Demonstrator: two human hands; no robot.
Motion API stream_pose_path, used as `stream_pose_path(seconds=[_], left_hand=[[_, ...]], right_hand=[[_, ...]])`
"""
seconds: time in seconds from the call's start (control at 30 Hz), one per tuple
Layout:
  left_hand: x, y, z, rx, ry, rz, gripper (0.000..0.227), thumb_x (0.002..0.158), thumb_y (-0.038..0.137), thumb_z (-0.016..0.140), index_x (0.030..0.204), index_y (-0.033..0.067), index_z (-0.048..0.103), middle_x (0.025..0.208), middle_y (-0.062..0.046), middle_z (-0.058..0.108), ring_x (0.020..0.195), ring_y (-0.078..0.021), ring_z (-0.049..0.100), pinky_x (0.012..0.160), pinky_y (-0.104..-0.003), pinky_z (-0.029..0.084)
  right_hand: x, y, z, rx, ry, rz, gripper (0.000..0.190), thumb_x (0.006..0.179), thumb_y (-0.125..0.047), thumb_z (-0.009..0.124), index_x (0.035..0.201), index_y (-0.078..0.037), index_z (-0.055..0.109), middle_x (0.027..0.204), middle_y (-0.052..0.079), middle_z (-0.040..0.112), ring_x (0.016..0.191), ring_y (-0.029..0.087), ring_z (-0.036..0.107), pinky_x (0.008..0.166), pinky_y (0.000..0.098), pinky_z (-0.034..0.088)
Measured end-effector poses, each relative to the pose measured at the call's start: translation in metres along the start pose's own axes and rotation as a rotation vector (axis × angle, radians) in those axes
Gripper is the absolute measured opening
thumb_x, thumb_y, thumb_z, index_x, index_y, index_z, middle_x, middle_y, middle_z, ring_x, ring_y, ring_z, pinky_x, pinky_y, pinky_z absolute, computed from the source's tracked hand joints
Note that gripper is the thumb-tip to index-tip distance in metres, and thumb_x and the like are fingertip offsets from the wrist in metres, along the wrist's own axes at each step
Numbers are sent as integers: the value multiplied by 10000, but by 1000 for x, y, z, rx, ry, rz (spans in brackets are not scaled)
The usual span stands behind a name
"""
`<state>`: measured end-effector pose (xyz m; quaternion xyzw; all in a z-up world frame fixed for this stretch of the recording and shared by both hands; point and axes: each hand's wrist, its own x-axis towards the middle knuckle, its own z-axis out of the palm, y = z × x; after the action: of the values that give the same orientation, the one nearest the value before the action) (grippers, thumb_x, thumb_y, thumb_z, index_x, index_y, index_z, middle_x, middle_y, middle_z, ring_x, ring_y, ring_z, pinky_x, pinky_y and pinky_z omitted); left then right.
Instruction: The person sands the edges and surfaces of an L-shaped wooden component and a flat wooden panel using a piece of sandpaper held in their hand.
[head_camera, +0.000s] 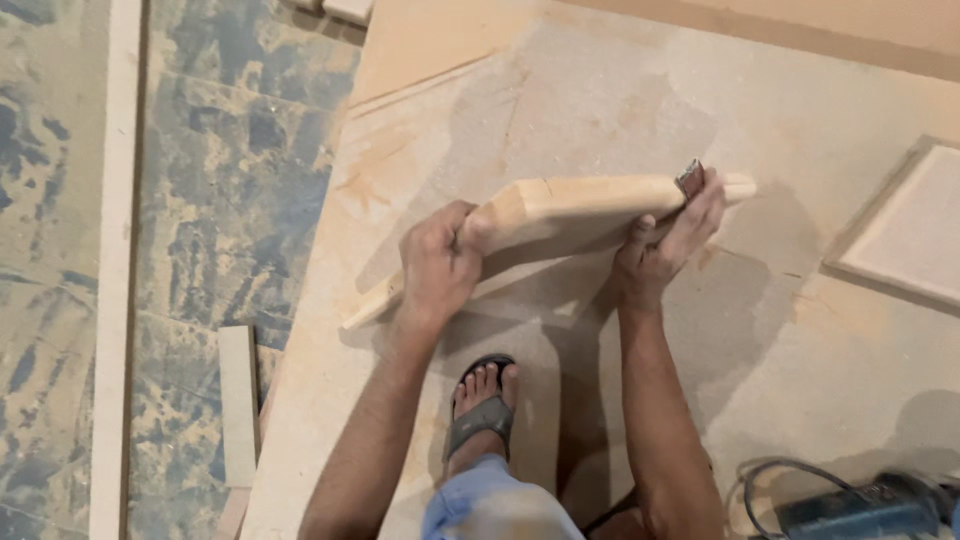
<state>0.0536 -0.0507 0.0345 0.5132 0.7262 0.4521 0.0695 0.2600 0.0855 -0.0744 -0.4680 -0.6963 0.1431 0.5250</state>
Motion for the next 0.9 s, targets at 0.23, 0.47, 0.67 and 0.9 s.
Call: stream_pose_path(seconds=[0.23,0.47,0.67,0.9], left_hand=[[30,-13,10,63,66,-64,582,1133,388,388,769,-10,607,692,-224,597,646,-422,604,615,-497,459],[41,-30,17,113,105,-102,643,1122,402,378,700,-23,612,612,-239,577,576,-439,590,577,-524,451],[53,-34,24,144,144,-101,641,1124,398,380,728,-17,667,633,-257,605,600,-459,609,596,-530,468],[60,-36,28,123,155,-106,629,1104,390,391,740,-25,691,646,-277,614,616,-461,636,596,-535,484]], right_hand=[[-4,-64,42,85,-69,-158,683,1166,-500,115,1645,-30,240,1750,129,226,1627,290,134,1354,517,17],[11,-85,53,-44,-222,-231,679,1137,-515,234,1662,-83,217,1738,133,243,1656,323,179,1339,516,57],[12,-91,56,110,-205,-171,670,1168,-532,313,1679,-111,207,1753,109,226,1629,302,143,1370,464,118],[30,-69,47,-55,-298,-179,716,1140,-562,269,1678,-97,184,1762,106,200,1665,294,115,1387,485,36]])
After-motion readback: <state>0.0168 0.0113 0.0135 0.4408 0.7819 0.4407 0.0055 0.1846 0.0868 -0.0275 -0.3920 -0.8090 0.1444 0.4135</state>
